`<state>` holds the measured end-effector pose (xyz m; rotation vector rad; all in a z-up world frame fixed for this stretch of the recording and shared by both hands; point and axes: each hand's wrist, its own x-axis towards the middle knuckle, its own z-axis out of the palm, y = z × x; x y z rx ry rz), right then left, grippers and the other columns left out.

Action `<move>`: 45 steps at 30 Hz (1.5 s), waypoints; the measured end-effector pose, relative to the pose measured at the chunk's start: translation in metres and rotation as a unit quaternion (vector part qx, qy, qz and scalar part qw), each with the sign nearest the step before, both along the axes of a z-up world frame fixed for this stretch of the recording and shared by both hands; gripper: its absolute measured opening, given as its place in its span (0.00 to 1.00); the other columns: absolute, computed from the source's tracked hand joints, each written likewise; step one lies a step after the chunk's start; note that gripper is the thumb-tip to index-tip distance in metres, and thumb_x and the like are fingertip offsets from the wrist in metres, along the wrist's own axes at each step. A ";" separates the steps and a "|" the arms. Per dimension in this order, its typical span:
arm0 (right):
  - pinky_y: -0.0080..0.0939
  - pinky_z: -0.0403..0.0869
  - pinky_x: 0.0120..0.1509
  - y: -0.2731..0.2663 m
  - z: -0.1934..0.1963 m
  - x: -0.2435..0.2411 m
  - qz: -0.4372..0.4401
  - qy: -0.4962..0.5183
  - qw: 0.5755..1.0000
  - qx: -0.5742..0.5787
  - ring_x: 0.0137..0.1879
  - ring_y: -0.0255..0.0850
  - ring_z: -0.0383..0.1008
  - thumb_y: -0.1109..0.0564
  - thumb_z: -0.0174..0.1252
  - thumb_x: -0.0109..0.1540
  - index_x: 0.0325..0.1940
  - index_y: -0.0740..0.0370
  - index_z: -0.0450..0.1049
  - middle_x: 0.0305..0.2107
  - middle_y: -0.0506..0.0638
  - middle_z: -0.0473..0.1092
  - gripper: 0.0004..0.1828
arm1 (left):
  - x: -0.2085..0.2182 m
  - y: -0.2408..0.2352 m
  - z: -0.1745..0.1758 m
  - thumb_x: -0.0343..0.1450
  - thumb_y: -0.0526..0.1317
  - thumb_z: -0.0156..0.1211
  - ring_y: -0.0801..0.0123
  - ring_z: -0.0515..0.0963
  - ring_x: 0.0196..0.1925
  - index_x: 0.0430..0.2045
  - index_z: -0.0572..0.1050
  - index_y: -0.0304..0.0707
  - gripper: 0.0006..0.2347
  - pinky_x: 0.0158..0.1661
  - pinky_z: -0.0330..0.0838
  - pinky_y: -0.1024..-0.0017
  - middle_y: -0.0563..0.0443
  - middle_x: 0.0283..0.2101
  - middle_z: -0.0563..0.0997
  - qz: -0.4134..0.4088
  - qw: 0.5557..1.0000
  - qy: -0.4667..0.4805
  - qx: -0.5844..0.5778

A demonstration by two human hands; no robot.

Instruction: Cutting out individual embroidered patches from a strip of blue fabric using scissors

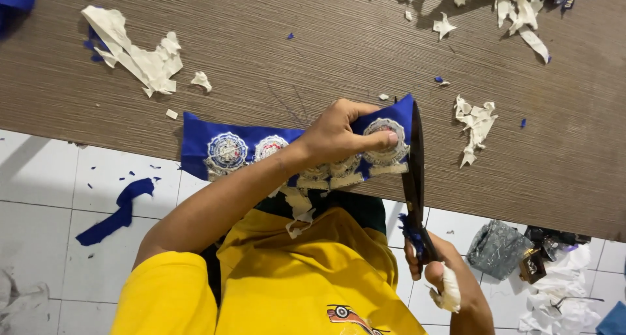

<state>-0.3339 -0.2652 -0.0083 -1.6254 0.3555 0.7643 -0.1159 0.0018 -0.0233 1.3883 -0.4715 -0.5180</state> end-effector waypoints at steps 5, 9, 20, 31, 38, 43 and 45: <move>0.39 0.60 0.30 0.001 0.005 0.003 -0.049 0.019 0.998 0.025 0.26 0.39 0.60 0.14 0.62 0.41 0.31 0.65 0.69 0.24 0.51 0.62 0.49 | 0.000 0.001 0.000 0.68 0.47 0.67 0.84 0.69 0.23 0.24 0.80 0.42 0.09 0.24 0.59 0.81 0.65 0.22 0.75 0.001 1.000 -0.025 0.006; 0.40 0.62 0.31 -0.001 0.003 0.003 -0.051 0.014 0.999 0.009 0.26 0.39 0.61 0.13 0.61 0.40 0.30 0.65 0.69 0.23 0.51 0.62 0.50 | 0.001 0.001 -0.003 0.68 0.48 0.66 0.84 0.70 0.24 0.26 0.80 0.43 0.10 0.24 0.60 0.81 0.64 0.23 0.76 -0.004 0.999 -0.031 0.007; 0.40 0.60 0.31 0.003 0.015 0.008 -0.048 0.030 0.998 -0.007 0.27 0.39 0.60 0.13 0.60 0.38 0.31 0.66 0.69 0.25 0.51 0.62 0.51 | 0.001 0.002 0.001 0.67 0.47 0.66 0.80 0.73 0.23 0.22 0.78 0.42 0.10 0.24 0.65 0.80 0.61 0.22 0.76 -0.021 0.999 -0.025 0.014; 0.40 0.64 0.29 -0.001 -0.006 0.001 -0.085 -0.022 0.996 0.033 0.26 0.39 0.61 0.15 0.60 0.45 0.32 0.63 0.68 0.24 0.50 0.61 0.46 | -0.024 -0.001 0.014 0.74 0.51 0.53 0.61 0.78 0.62 0.51 0.71 0.43 0.17 0.69 0.65 0.56 0.49 0.57 0.79 0.262 0.906 -0.331 0.009; 0.39 0.67 0.27 -0.007 -0.024 0.000 -0.134 -0.033 0.987 0.078 0.26 0.40 0.66 0.18 0.65 0.45 0.36 0.66 0.70 0.25 0.51 0.64 0.47 | -0.118 -0.012 0.020 0.78 0.47 0.48 0.70 0.77 0.22 0.27 0.78 0.36 0.16 0.27 0.72 0.72 0.50 0.24 0.80 0.056 0.982 -0.153 -0.098; 0.44 0.77 0.34 -0.028 -0.035 -0.005 -0.075 0.001 0.992 0.099 0.29 0.44 0.75 0.18 0.60 0.49 0.46 0.69 0.73 0.29 0.55 0.72 0.49 | -0.089 -0.004 0.010 0.77 0.46 0.55 0.45 0.77 0.61 0.56 0.74 0.36 0.17 0.57 0.63 0.60 0.44 0.57 0.84 0.258 0.824 -0.403 0.304; 0.50 0.79 0.31 -0.033 -0.038 -0.008 -0.079 0.056 0.995 0.031 0.26 0.49 0.77 0.15 0.54 0.40 0.44 0.71 0.75 0.28 0.58 0.73 0.56 | -0.069 0.002 0.000 0.68 0.74 0.55 0.39 0.56 0.75 0.68 0.67 0.36 0.43 0.71 0.52 0.42 0.37 0.74 0.60 0.187 0.700 -0.411 0.554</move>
